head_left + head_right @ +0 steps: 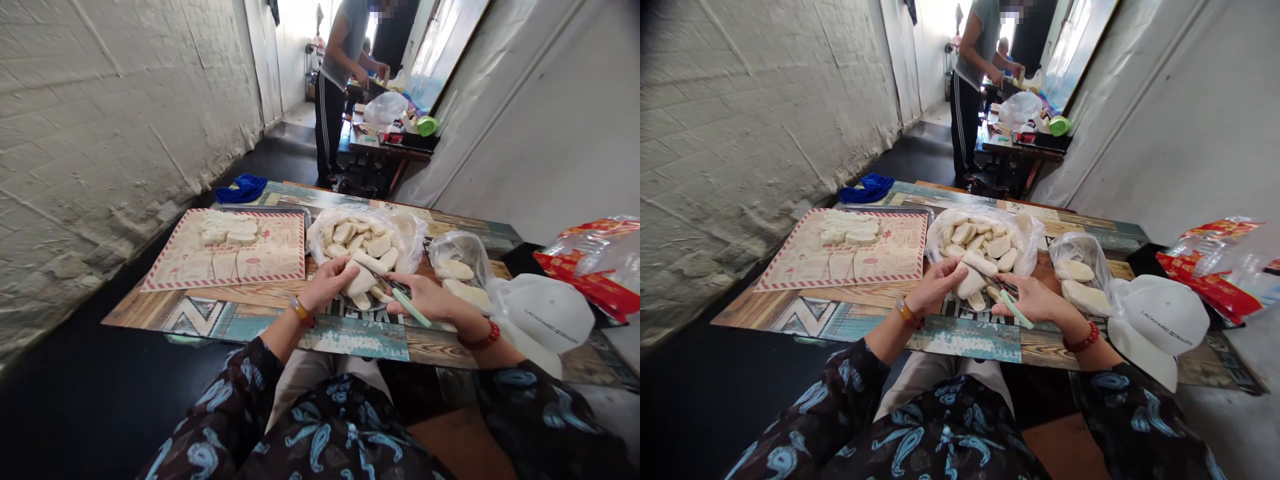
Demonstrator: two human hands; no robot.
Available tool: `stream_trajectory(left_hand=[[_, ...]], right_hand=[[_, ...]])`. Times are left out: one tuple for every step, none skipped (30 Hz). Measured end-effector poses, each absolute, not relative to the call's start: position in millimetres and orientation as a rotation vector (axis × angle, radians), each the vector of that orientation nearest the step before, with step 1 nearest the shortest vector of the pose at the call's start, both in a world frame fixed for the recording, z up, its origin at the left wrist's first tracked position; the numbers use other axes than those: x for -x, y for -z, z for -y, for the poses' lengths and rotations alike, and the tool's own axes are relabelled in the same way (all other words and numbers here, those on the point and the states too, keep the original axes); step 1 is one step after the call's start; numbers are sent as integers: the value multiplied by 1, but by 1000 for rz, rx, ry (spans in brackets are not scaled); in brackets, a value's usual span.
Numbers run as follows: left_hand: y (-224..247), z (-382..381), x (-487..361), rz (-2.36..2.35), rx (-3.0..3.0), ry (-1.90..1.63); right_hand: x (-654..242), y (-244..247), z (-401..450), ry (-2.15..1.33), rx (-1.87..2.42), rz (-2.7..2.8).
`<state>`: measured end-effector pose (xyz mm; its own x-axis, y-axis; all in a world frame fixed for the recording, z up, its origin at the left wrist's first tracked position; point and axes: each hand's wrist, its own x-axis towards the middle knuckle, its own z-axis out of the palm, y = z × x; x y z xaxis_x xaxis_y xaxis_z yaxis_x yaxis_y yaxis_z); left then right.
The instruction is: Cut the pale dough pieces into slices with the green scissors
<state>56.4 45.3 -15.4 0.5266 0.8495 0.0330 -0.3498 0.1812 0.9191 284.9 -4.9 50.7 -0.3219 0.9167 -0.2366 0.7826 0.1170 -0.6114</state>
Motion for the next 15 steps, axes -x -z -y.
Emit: stream_trajectory(left_hand=[[15, -47, -56, -568, -1087, -910], [15, -49, -55, -572, -1095, -908], [15, -51, -54, -576, -1099, -906], [15, -52, -53, -579, -1100, -904], [15, -54, -53, -581, -1099, -901], [15, -55, -53, -580, -1095, -896], [15, -56, -53, -576, -1089, -891], [16, -57, -54, -571, -1081, -886], [16, -58, -54, -565, -1075, -882], [17, -59, -55, -561, -1071, -879], [18, -60, -56, -559, -1070, -877], [18, -61, -57, -558, -1073, -874], [19, -62, -57, -558, -1079, -872], [20, -63, -58, -558, -1086, -872], [20, -64, -58, -559, -1091, -874]], right_hand=[[-285, -51, 3, -994, 1688, 2189], [-285, -50, 2, -995, 1680, 2189], [-286, -49, 1, -992, 1673, 2185], [-287, -48, 0, -990, 1667, 2178], [-289, -47, -1, -993, 1661, 2166], [-291, -45, -2, -1003, 1655, 2149], [-293, -43, -3, -1017, 1647, 2130], [-294, -41, -3, -1032, 1638, 2109], [-296, -40, -4, -1046, 1626, 2091], [-297, -38, -4, -1053, 1619, 2074], [-298, -37, -5, -1051, 1615, 2062], [-298, -36, -5, -1044, 1610, 2056], [-299, -36, -5, -1034, 1604, 2054], [-299, -35, -6, -1027, 1596, 2058], [-300, -34, -6, -1021, 1586, 2064]])
